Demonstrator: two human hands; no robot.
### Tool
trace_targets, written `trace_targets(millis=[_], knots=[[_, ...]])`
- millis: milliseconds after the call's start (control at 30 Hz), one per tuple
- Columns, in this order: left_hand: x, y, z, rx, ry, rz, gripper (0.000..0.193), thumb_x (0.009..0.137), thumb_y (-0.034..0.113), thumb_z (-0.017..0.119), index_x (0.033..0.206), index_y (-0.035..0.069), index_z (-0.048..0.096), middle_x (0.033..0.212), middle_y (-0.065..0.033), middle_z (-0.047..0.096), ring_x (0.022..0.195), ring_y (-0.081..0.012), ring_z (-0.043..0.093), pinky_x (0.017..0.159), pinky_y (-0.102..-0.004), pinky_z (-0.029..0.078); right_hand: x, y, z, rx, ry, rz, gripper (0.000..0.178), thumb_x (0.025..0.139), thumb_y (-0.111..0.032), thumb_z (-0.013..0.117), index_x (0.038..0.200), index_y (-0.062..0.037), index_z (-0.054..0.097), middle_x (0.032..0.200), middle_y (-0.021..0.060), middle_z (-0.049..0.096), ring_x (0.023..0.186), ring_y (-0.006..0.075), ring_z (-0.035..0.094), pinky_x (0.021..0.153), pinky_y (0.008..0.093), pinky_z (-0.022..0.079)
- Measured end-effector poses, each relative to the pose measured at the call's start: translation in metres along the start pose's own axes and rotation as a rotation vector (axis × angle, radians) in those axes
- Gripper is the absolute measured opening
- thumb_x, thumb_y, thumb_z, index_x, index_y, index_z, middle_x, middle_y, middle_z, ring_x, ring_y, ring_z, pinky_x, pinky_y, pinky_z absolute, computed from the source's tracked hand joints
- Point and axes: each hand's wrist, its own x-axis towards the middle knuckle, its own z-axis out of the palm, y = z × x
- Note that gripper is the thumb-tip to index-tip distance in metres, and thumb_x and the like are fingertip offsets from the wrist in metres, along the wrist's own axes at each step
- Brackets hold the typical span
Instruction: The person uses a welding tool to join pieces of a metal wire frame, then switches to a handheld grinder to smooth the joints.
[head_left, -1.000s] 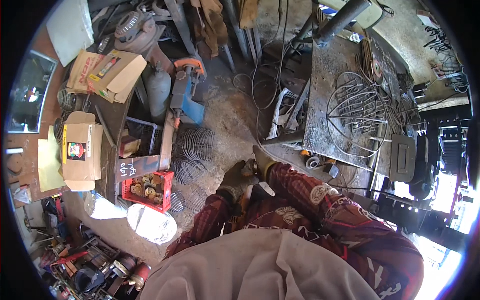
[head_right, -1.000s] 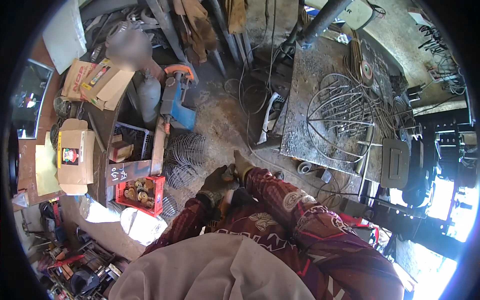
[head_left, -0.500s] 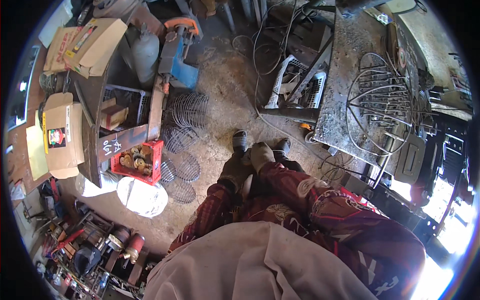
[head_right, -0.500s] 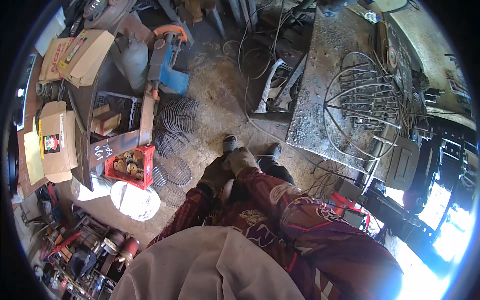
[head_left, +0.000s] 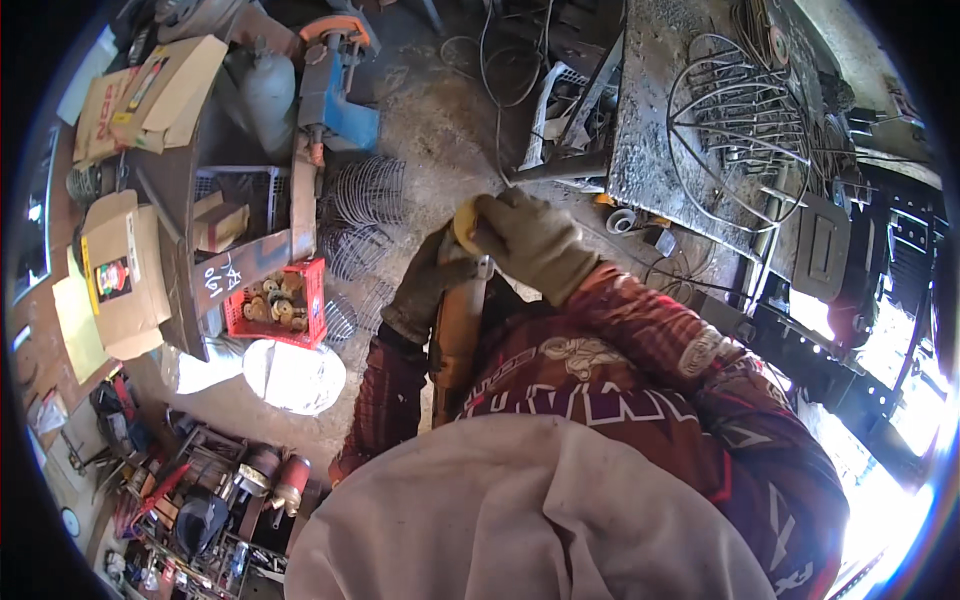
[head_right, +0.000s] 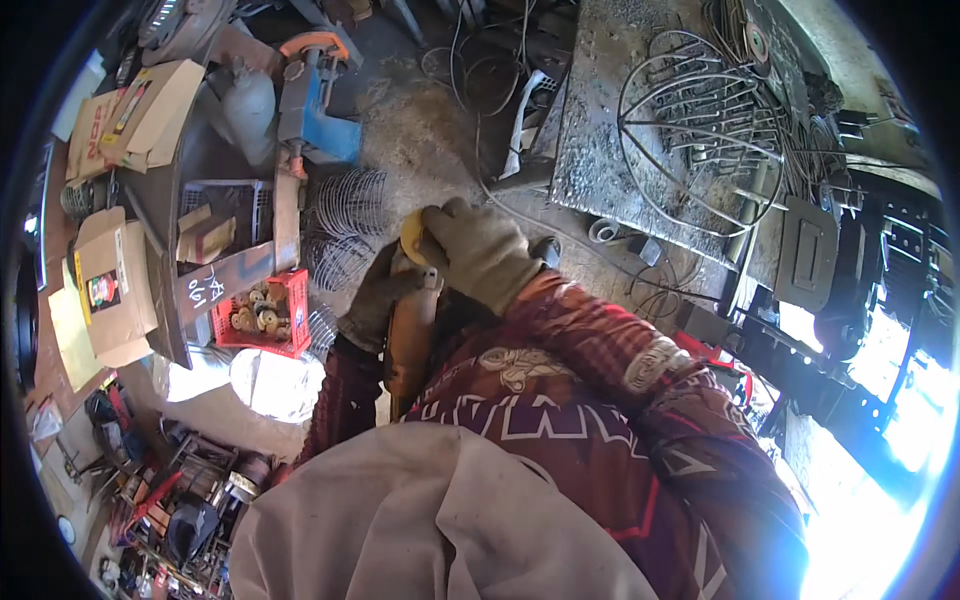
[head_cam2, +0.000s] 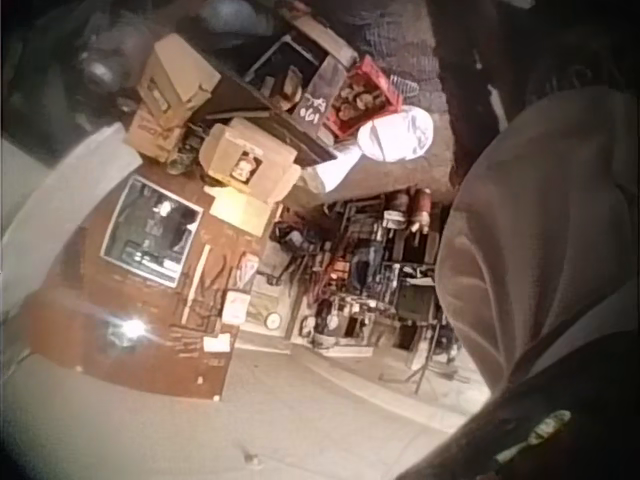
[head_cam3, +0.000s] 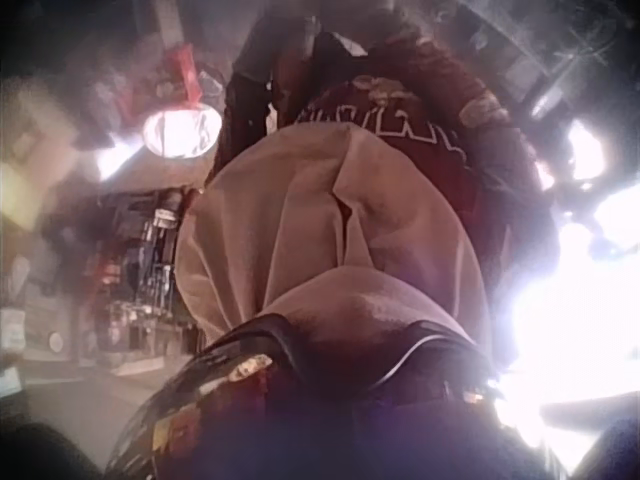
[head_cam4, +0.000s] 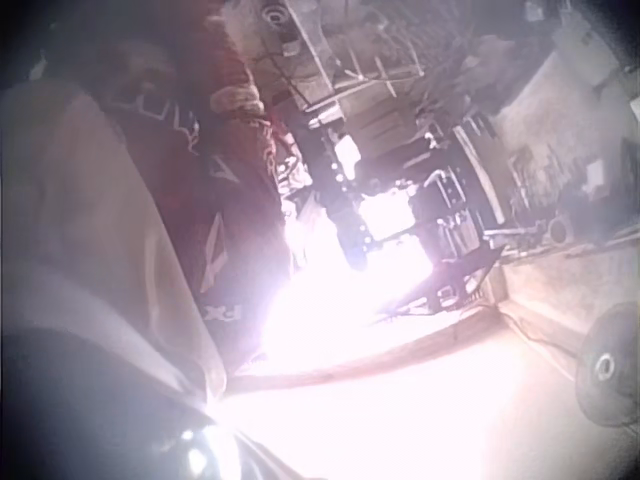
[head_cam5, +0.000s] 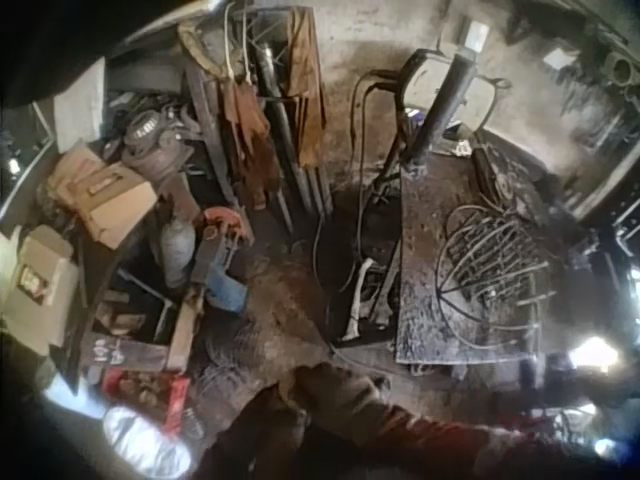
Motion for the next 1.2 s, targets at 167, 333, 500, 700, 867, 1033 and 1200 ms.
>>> trace_targets(millis=[167, 333, 500, 700, 867, 1033, 1200], knots=[[-0.007, 0.05, 0.029, 0.104, -0.123, 0.073, 0.082, 0.084, 0.028, 0.085, 0.15, -0.003, 0.046, 0.133, -0.008, 0.062, 0.12, -0.0173, 0.061, 0.103, -0.0331, 0.051, -0.023, 0.005, -0.046, 0.053, 0.464, -0.608, 0.04, 0.087, -0.012, 0.072, 0.127, -0.0077, 0.067, 0.113, 0.0166, 0.068, 0.098, 0.0371, 0.07, 0.083, 0.0432, 0.061], [0.0, 0.063, 0.032, 0.28, -0.229, 0.103, 0.088, 0.081, 0.027, 0.086, 0.153, -0.002, 0.044, 0.137, -0.0096, 0.061, 0.126, -0.02, 0.058, 0.108, -0.0346, 0.048, -0.049, -0.031, -0.079, -0.083, 0.286, -0.016, 0.032, 0.088, -0.025, 0.075, 0.116, -0.0083, 0.072, 0.101, 0.0166, 0.071, 0.097, 0.034, 0.071, 0.072, 0.0433, 0.06], [-0.001, 0.064, 0.045, 0.223, -0.238, 0.048, 0.091, 0.08, 0.024, 0.085, 0.155, -0.002, 0.042, 0.141, -0.0103, 0.06, 0.128, -0.0207, 0.057, 0.11, -0.0342, 0.047, -0.053, -0.026, -0.072, -0.264, 0.468, -0.489, 0.04, 0.079, -0.011, 0.072, 0.119, -0.009, 0.072, 0.109, 0.0172, 0.073, 0.102, 0.0337, 0.07, 0.085, 0.0419, 0.058], [0.009, 0.059, 0.044, 0.193, -0.324, 0.033, 0.089, 0.08, 0.019, 0.085, 0.155, -0.001, 0.041, 0.141, -0.0104, 0.059, 0.128, -0.021, 0.058, 0.11, -0.0345, 0.047, -0.073, -0.035, -0.075, -0.185, 0.38, -0.097, 0.042, 0.082, -0.026, 0.076, 0.121, -0.0093, 0.069, 0.1, 0.0167, 0.072, 0.091, 0.0368, 0.072, 0.079, 0.0479, 0.058], [0.012, 0.06, 0.053, 0.178, -0.355, -0.023, 0.088, 0.08, 0.018, 0.085, 0.154, -0.001, 0.042, 0.14, -0.0098, 0.06, 0.126, -0.021, 0.058, 0.109, -0.0349, 0.048, -0.069, -0.034, -0.069, -0.357, 0.287, -0.157, 0.028, 0.086, -0.024, 0.073, 0.11, -0.0102, 0.073, 0.103, 0.0173, 0.071, 0.094, 0.0362, 0.073, 0.078, 0.0475, 0.059], [0.014, 0.057, 0.055, 0.153, -0.376, -0.053, 0.087, 0.076, 0.021, 0.084, 0.149, -0.001, 0.043, 0.122, -0.0132, 0.065, 0.105, -0.0254, 0.068, 0.09, -0.039, 0.059, -0.068, -0.026, -0.082, -0.373, 0.314, -0.435, 0.028, 0.087, -0.017, 0.07, 0.113, -0.01, 0.074, 0.106, 0.0175, 0.071, 0.095, 0.0352, 0.073, 0.081, 0.046, 0.06], [0.019, 0.062, 0.053, 0.134, -0.46, -0.077, 0.091, 0.075, 0.022, 0.089, 0.151, -0.002, 0.044, 0.138, -0.0108, 0.061, 0.124, -0.0228, 0.062, 0.107, -0.0369, 0.051, -0.089, -0.01, -0.086, 0.885, 0.541, -0.083, 0.03, 0.095, -0.006, 0.048, 0.112, 0.0062, 0.07, 0.105, 0.0139, 0.072, 0.091, 0.0243, 0.071, 0.081, 0.0356, 0.059]])
